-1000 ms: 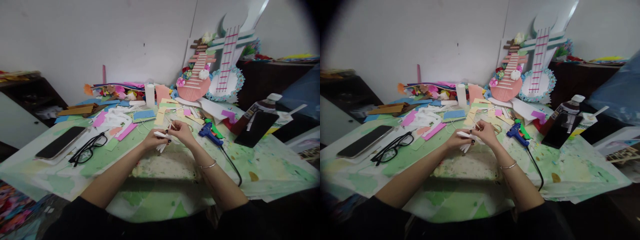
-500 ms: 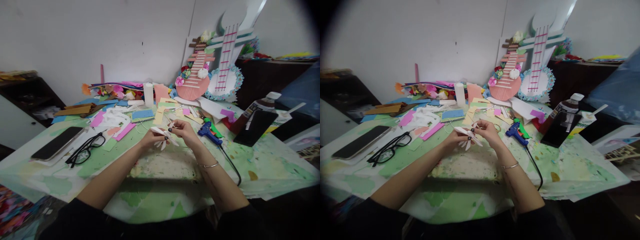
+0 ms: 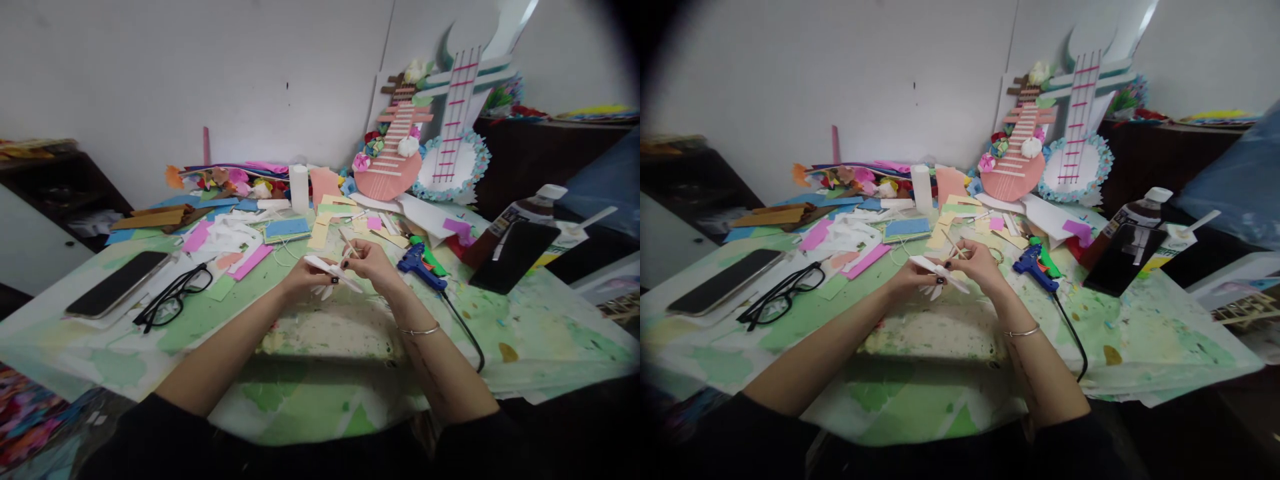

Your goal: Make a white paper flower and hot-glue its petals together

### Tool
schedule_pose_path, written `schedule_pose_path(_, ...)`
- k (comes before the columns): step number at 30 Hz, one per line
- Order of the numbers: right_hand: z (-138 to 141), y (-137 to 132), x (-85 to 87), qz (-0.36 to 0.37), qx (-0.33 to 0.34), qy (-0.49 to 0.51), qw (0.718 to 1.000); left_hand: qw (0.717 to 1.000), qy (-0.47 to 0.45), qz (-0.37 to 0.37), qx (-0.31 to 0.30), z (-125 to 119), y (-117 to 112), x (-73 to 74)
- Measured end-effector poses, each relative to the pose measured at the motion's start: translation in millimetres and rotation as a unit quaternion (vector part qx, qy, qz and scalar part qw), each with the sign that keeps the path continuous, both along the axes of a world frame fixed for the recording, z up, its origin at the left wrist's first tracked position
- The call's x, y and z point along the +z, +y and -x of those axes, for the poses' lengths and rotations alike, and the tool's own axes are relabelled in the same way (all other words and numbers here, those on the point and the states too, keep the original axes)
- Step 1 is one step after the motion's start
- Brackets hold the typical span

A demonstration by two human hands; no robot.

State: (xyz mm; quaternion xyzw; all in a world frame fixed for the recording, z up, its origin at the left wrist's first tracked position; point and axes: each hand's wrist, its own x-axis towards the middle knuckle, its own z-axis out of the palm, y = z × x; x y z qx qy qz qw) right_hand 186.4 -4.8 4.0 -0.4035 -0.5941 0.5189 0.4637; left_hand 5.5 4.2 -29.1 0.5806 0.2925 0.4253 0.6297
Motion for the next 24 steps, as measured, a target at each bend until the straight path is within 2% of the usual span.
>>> schedule_pose_path(7, -2.8, -3.4, 0.5, -0.094, -0.091, -0.065, 0.989, 1.0, -0.007, 0.0, 0.017, 1.2, 0.2, -0.8)
schedule_pose_path(11, 1.1, -6.2, 1.7, -0.104, -0.074, -0.055, 0.99, 1.0, 0.014, -0.009, 0.002, 1.6, -0.9, 1.4)
schedule_pose_path(17, 2.5, -6.5, 2.6, -0.071, -0.069, -0.022, 0.995, 1.0, 0.02, 0.0, 0.001, 1.2, -3.1, 3.4)
schedule_pose_path(24, -0.5, -6.7, -1.8, -0.109, -0.092, -0.089, 0.986, 0.999, 0.037, -0.009, -0.005, 2.4, -3.6, 6.7)
